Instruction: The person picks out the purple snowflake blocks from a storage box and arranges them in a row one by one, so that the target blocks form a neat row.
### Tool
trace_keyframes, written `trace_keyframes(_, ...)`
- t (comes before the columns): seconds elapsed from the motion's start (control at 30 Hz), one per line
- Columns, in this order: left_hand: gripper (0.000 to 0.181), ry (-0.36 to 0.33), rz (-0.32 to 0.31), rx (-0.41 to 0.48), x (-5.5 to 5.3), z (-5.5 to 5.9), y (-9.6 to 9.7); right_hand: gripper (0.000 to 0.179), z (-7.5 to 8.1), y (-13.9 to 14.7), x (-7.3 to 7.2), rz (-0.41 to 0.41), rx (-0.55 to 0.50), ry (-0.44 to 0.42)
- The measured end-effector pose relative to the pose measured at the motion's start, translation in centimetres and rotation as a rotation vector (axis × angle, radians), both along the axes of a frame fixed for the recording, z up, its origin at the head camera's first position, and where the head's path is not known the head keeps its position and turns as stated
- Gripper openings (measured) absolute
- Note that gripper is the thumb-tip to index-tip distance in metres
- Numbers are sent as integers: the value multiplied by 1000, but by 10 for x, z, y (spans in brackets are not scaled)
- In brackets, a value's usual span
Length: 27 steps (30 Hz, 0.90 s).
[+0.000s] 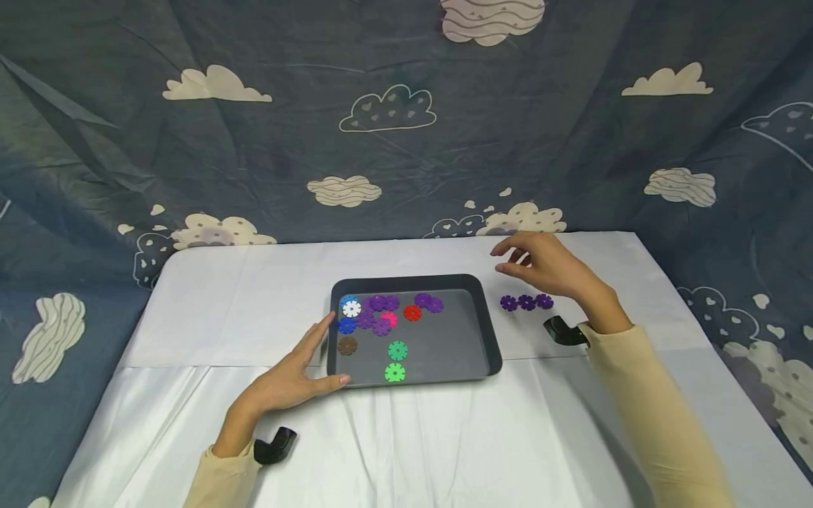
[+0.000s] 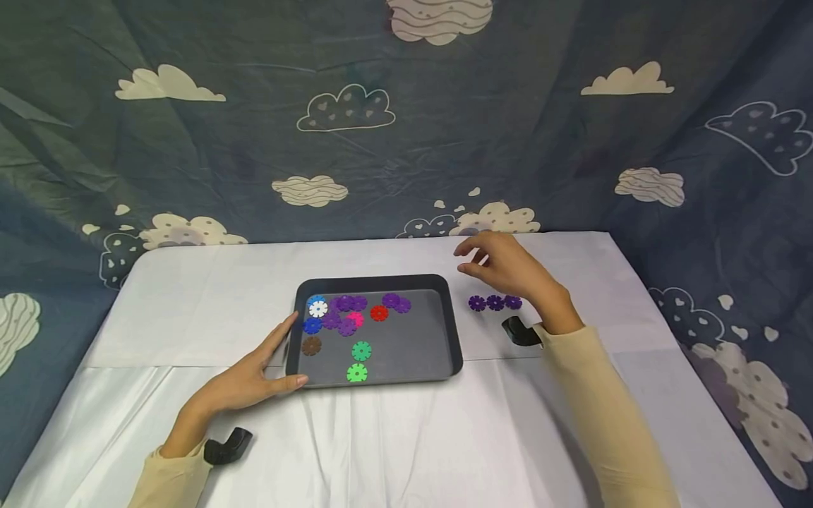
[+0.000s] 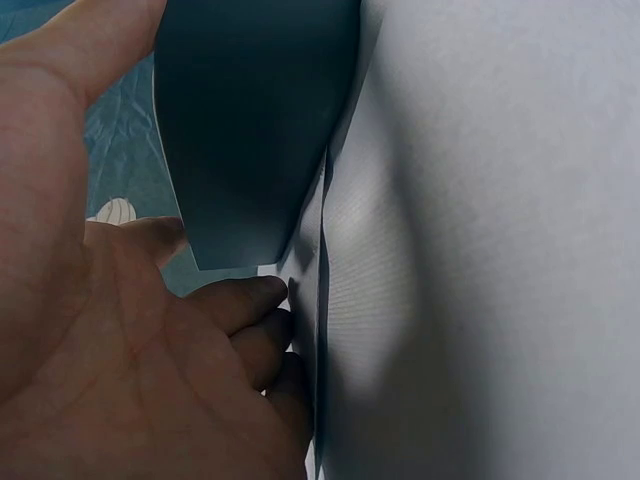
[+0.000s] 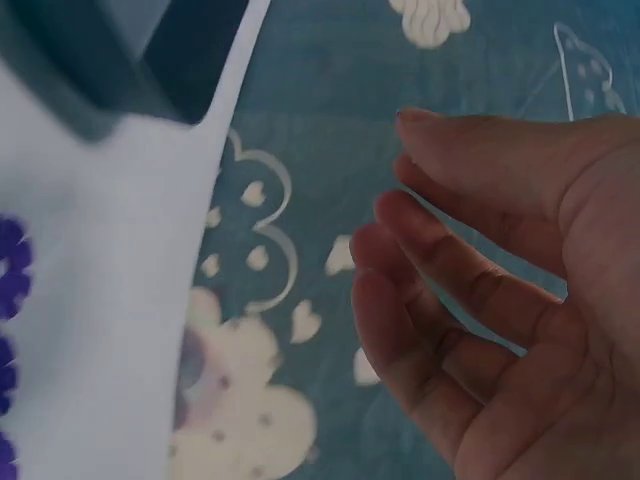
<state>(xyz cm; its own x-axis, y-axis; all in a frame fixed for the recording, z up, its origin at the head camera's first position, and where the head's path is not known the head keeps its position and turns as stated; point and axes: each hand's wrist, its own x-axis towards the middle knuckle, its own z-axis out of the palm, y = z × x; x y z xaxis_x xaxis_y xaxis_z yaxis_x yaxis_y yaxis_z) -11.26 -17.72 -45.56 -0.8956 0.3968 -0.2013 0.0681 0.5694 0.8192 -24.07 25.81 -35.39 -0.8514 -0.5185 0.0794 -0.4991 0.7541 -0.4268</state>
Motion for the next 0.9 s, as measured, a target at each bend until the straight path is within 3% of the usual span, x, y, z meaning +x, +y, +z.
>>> trace_keyframes(0.2, 107, 8, 4, -4, 0, -1, -1, 27, 18, -31, -1, 99, 38, -26)
trace_keyframes(0.4, 107, 8, -1, -10, 1, -1, -2, 27, 24, -58, -4, 203, 57, -47)
trace_keyframes(0.9, 107, 7, -3, -5, -1, 0, -2, 30, 2, -129, -5, 432, 188, -173)
